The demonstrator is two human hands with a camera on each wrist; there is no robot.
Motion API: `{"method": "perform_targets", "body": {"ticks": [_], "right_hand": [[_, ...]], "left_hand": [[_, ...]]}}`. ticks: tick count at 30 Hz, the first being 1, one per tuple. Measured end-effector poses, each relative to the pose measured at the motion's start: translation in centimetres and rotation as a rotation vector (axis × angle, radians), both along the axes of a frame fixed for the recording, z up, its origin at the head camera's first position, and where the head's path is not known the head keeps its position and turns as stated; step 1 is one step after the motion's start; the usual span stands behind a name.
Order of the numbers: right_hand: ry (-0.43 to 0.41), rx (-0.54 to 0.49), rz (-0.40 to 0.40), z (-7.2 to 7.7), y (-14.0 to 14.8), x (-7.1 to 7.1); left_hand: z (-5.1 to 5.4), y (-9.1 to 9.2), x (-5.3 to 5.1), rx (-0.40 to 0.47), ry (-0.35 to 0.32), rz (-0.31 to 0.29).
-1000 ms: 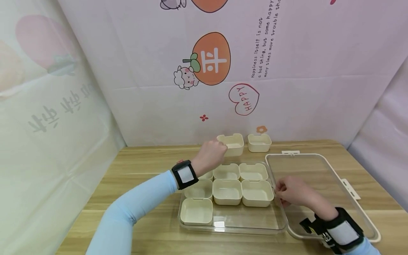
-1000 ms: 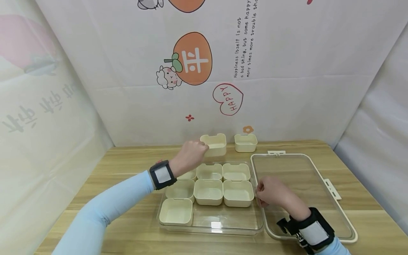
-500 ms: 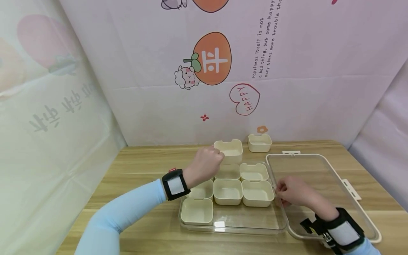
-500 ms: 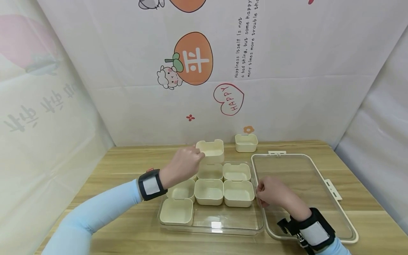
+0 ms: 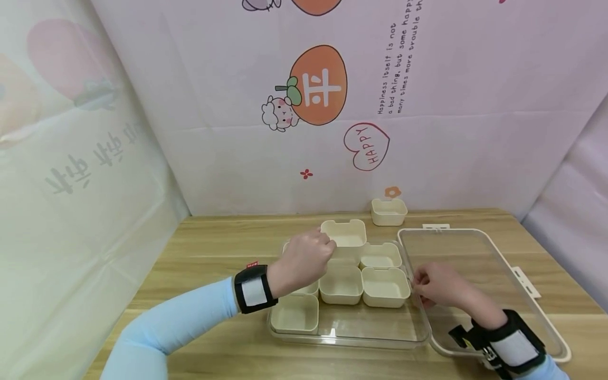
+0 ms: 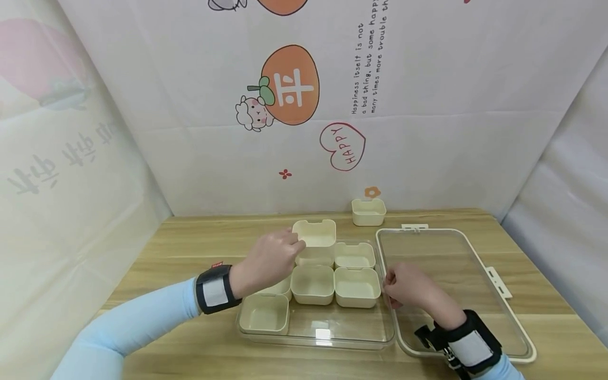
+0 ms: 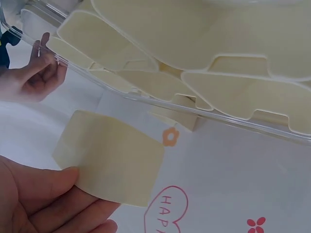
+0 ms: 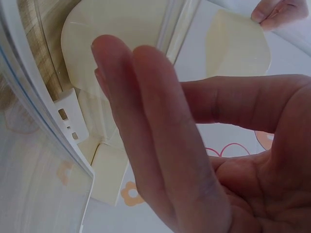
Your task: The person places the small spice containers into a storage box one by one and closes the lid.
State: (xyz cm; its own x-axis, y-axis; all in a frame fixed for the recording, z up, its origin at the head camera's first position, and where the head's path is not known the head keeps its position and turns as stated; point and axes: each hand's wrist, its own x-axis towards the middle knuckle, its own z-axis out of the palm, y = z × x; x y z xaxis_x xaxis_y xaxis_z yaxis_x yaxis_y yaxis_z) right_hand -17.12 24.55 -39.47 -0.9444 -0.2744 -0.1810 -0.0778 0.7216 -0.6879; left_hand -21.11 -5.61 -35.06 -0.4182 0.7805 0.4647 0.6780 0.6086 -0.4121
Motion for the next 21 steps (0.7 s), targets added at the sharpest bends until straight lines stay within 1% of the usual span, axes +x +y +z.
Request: {"method": "perform_targets", "body": {"ticks": [8,14,21], "right_hand": [[0.001,0.001,-0.010,0.0,0.0,-0.1],[-0.002,-0.003,-0.004,0.0,-0.1,0.0],[0.004,-0.010,0.003,-0.1,0.1,0.0]], "left_hand": [[0.1,-0.4,0.9,0.003,0.011,-0.021],[0.0,-1.0,1.5,-0.005,-0.011,-0.020],[-0.2,-1.6,2.4,-0.001,0.002,-0.030]]}}
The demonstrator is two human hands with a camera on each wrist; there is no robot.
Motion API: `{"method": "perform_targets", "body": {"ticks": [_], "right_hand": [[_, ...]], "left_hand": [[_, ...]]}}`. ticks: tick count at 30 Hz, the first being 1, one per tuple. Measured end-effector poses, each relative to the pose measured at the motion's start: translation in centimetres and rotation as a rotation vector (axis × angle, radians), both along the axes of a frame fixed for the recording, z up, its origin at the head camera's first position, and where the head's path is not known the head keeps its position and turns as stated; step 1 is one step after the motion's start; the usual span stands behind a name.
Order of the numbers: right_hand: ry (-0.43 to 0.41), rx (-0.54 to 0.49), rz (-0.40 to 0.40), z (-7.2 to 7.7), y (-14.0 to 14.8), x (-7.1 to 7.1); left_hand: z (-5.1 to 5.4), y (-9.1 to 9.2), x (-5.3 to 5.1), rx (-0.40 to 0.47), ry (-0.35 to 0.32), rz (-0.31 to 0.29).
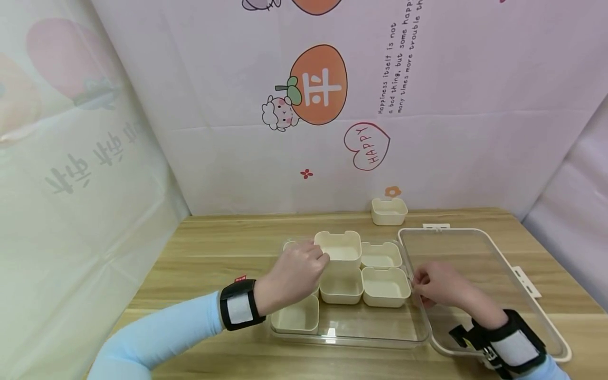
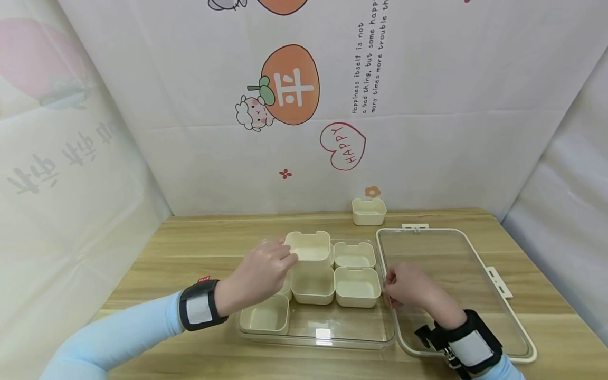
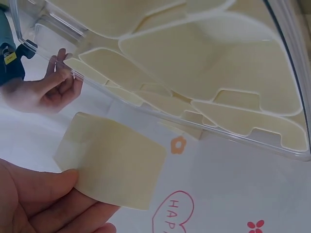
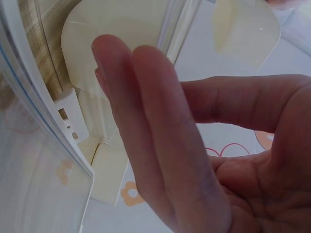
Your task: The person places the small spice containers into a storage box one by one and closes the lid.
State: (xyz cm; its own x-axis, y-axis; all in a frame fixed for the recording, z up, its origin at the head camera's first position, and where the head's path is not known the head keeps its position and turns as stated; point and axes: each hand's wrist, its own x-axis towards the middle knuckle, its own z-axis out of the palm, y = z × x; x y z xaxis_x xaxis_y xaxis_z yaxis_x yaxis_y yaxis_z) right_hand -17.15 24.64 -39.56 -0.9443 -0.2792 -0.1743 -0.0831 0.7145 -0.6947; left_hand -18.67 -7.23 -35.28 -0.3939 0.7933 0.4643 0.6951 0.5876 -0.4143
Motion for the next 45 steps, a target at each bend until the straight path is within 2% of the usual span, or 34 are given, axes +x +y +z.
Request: {"method": "perform_targets", "body": {"ticks": [12,17,29,45], "right_hand": [[-0.004,0.019,-0.003,0.0,0.0,0.0],[-0.002,0.047,-0.004,0.3,-0.2,0.1],[0.012,0.048,0.004,0.3,-0.1,0.2],[0.018,0.056,0.006,0.4,-0.2,0.1]], "left_hand": [[-0.6,-0.8,1.6,0.033,0.013,-0.031],[-0.7,-1.1,2.2,0.045,-0.010,-0.036],[-1.3,-2.1,3.0,0.058,-0.021,-0.059],[-1.9,-1.9,4.4,0.048,-0.006,-0.148]]}}
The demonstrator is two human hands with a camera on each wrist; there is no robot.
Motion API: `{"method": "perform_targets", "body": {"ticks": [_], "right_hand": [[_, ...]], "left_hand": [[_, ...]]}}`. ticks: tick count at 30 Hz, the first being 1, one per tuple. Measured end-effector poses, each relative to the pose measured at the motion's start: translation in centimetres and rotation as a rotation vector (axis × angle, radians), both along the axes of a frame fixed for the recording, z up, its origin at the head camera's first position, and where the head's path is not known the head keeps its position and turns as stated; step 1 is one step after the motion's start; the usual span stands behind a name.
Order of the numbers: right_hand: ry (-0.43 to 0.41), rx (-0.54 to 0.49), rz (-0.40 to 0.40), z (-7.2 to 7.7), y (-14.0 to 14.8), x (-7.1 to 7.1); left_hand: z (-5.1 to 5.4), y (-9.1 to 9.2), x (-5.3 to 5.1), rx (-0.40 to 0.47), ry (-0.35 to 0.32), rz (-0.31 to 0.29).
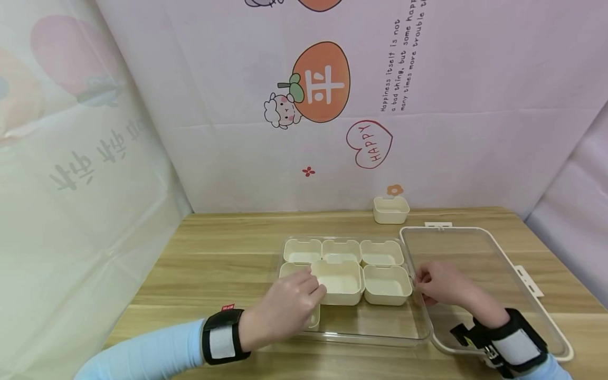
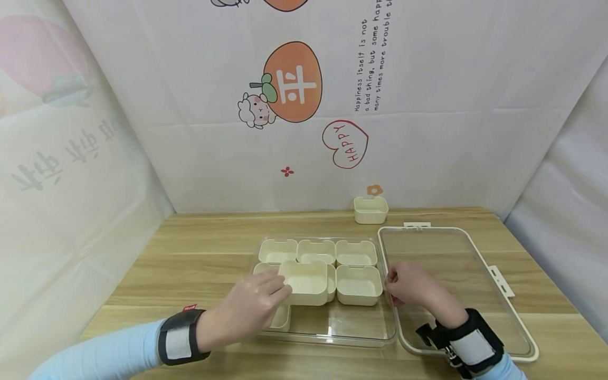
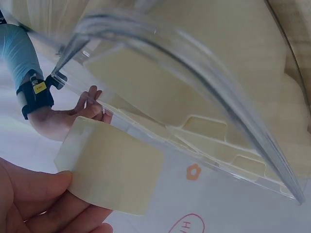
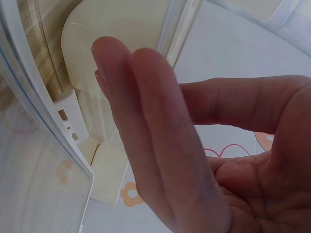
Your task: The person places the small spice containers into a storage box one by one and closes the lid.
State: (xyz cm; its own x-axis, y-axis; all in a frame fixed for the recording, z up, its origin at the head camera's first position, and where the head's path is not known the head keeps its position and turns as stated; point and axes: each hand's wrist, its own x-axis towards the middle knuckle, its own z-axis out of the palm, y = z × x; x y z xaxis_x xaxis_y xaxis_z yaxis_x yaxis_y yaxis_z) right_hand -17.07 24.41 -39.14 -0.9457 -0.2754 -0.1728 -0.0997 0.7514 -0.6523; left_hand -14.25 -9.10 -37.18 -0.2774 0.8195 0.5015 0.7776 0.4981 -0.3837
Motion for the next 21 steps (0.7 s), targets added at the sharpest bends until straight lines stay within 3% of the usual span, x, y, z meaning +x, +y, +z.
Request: {"method": "perform_targets", "body": {"ticks": [21], "right_hand": [[0.007,-0.007,-0.002,0.1,0.0,0.1]], "left_hand": [[-1.1,0.6,1.5,-0.012,0.014,-0.111]]}}
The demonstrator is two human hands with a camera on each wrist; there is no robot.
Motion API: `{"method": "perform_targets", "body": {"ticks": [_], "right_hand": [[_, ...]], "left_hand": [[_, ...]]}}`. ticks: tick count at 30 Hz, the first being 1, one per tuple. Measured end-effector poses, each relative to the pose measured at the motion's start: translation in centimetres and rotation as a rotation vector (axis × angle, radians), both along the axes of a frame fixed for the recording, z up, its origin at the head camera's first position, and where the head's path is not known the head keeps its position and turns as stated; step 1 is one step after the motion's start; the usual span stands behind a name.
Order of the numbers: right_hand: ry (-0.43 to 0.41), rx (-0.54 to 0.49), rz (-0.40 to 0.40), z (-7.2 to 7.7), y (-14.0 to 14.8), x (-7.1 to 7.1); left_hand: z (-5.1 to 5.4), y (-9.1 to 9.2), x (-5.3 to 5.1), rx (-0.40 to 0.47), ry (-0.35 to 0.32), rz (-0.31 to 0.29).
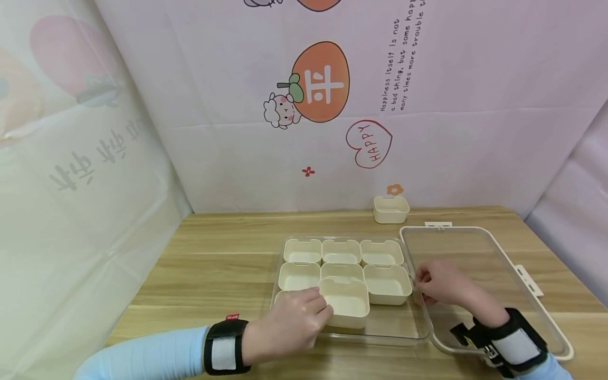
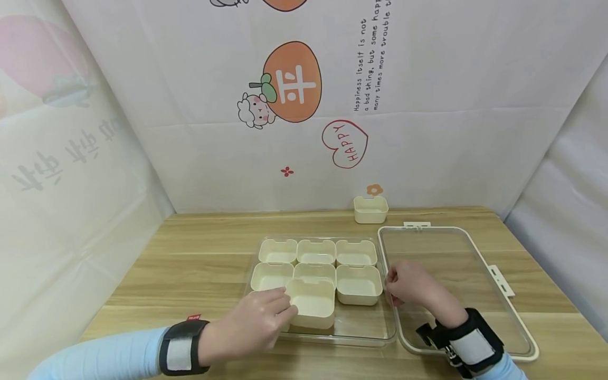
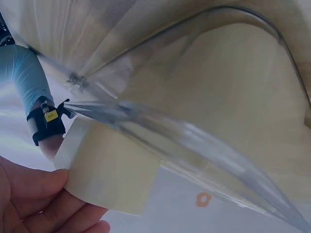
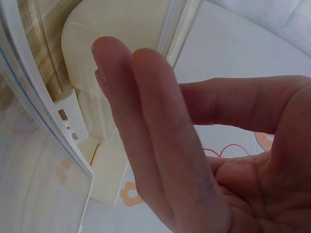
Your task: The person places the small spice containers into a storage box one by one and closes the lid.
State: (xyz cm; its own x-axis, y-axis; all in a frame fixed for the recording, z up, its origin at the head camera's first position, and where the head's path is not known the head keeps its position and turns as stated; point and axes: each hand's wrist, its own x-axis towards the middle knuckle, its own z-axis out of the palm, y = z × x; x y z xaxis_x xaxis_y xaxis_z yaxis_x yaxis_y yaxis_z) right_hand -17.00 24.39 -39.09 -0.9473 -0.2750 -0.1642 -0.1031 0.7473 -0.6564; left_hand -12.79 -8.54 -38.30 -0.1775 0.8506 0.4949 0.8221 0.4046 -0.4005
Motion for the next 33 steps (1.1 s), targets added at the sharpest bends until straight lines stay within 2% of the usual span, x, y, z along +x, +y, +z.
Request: {"method": "perform_targets", "body": {"ticks": [13,19,27,33], "right_hand": [[0.004,0.012,0.001,-0.1,0.1,-0.1],[0.004,0.010,0.002,-0.1,0.0,-0.1],[0.006,0.002,0.001,-0.1,-0.1,0.0],[0.007,0.016,0.004,-0.2,0.0,0.0]], "left_hand": [[-0.9,0.4,0.1,-0.091,-0.006,0.000],[-1.4,0.7,0.1,-0.121,0.009,0.030],[-1.8,0.9,0.2,-0.156,-0.016,0.060],[-1.9,1.0,0.3,-0.177,0.000,0.085]]}}
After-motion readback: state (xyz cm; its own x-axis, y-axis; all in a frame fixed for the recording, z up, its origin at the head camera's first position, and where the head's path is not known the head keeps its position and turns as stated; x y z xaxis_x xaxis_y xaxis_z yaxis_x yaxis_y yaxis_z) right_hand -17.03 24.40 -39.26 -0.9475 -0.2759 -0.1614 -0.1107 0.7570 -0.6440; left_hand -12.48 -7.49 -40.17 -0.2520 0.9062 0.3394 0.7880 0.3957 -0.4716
